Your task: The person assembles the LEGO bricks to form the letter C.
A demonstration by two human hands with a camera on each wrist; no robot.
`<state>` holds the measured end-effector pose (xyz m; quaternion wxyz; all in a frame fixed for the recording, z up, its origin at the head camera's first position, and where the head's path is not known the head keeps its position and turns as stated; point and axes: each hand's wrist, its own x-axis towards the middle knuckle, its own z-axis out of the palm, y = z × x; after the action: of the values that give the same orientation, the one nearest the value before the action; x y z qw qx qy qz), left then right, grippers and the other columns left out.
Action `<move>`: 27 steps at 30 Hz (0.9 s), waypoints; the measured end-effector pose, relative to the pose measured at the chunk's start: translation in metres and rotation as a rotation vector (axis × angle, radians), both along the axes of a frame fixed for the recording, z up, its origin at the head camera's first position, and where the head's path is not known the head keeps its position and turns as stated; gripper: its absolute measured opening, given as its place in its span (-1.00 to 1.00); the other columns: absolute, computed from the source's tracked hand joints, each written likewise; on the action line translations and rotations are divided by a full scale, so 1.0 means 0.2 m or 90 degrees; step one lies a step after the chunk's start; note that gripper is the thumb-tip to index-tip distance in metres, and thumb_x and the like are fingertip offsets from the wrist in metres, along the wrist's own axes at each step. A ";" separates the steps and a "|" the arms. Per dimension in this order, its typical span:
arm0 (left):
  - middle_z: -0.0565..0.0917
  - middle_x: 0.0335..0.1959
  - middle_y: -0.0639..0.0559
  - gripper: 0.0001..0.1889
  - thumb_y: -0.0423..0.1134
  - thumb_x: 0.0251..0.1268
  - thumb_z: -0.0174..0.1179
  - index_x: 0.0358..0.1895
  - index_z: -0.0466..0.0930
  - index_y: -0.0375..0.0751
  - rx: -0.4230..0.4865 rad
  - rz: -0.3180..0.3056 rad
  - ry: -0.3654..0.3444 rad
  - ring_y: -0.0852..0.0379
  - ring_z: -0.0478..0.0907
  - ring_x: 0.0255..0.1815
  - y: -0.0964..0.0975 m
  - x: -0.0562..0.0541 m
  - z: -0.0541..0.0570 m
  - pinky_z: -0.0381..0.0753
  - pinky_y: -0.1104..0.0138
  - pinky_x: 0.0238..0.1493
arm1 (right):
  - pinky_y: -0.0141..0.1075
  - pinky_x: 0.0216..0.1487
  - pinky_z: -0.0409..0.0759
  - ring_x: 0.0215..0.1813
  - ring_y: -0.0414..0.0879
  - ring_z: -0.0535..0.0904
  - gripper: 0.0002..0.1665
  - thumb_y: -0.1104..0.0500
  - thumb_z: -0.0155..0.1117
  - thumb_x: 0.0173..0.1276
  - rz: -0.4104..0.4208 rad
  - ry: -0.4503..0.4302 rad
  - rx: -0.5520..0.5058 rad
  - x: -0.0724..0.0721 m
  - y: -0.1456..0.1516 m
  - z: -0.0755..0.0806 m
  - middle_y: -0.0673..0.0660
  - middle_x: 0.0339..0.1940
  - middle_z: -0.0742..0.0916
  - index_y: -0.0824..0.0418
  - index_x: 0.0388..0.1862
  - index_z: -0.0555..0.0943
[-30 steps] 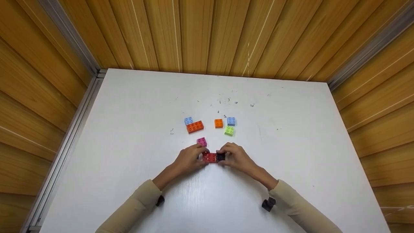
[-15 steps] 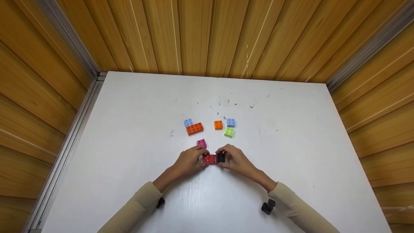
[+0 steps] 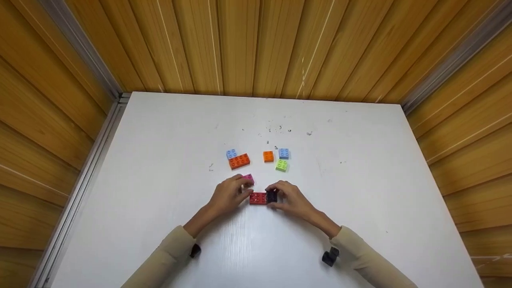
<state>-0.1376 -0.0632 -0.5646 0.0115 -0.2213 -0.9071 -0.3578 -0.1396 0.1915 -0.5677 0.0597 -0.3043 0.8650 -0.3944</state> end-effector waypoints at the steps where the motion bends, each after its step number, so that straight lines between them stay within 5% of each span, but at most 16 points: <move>1: 0.73 -0.14 -0.03 -0.77 -0.22 0.34 0.37 0.00 0.73 -0.19 0.012 0.016 0.011 0.13 0.62 -0.31 -0.01 -0.01 0.00 0.60 0.34 -0.28 | -0.33 -0.04 0.53 -0.09 0.04 0.61 -0.50 0.23 0.58 0.17 -0.001 -0.002 0.001 0.00 0.00 0.00 0.15 -0.02 0.77 0.22 0.10 0.65; 8: 0.65 -0.01 -0.04 -0.71 -0.31 0.27 0.40 0.05 0.71 -0.12 0.013 0.087 0.005 0.09 0.64 -0.27 -0.04 -0.05 -0.02 0.61 0.32 -0.28 | -0.31 0.01 0.54 -0.05 0.02 0.61 -0.49 0.23 0.56 0.20 -0.012 -0.020 0.006 -0.02 0.01 -0.01 0.14 0.01 0.75 0.21 0.14 0.63; 27: 0.70 -0.13 -0.01 -0.69 -0.24 0.27 0.43 0.05 0.65 -0.16 0.009 0.085 -0.046 0.12 0.51 -0.29 -0.02 -0.07 -0.05 0.50 0.32 -0.25 | -0.36 -0.01 0.51 -0.07 -0.02 0.60 -0.47 0.21 0.60 0.13 -0.033 -0.042 0.011 -0.02 0.00 -0.01 0.11 -0.01 0.76 0.18 0.11 0.65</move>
<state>-0.1525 -0.0676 -0.5745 0.0039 -0.1472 -0.9171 -0.3704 -0.1442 0.1924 -0.5700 0.0803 -0.2684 0.8734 -0.3983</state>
